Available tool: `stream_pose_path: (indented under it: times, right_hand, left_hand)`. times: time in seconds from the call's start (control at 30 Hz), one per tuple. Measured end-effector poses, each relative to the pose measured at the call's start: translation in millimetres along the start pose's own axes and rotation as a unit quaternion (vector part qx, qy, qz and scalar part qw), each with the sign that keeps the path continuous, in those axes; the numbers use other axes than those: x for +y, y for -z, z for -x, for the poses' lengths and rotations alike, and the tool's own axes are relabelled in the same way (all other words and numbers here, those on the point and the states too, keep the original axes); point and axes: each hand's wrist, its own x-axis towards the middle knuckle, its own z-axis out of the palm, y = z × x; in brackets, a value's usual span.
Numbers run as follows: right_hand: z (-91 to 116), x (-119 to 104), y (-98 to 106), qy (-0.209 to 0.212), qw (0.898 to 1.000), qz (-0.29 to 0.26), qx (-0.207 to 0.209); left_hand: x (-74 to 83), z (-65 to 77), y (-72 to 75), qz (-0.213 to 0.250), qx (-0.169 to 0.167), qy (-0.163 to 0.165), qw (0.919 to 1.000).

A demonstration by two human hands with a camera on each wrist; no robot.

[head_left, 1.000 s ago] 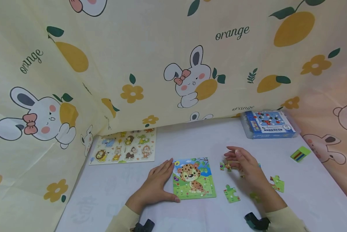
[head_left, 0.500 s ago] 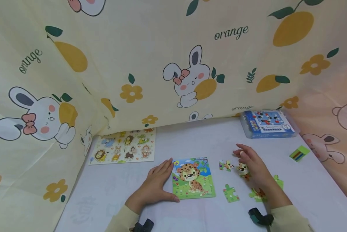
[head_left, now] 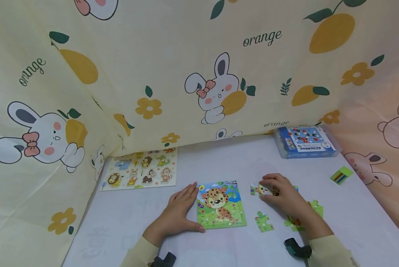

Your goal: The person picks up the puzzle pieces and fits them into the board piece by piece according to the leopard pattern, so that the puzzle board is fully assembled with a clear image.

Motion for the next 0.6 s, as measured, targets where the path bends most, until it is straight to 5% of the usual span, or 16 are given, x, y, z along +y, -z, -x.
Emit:
stream_pose_path:
  times: [0.43, 0.6]
  right_hand:
    - [0.4, -9.0, -8.2, -0.048, 0.999, -0.021, 0.015]
    - [1.1, -13.2, -10.4, -0.028, 0.997, -0.044, 0.057]
  left_hand:
    - [-0.8, 1.0, -0.2, 0.002, 0.001, -0.003, 1.0]
    - [-0.5, 1.0, 0.5, 0.004, 0.001, -0.008, 1.0]
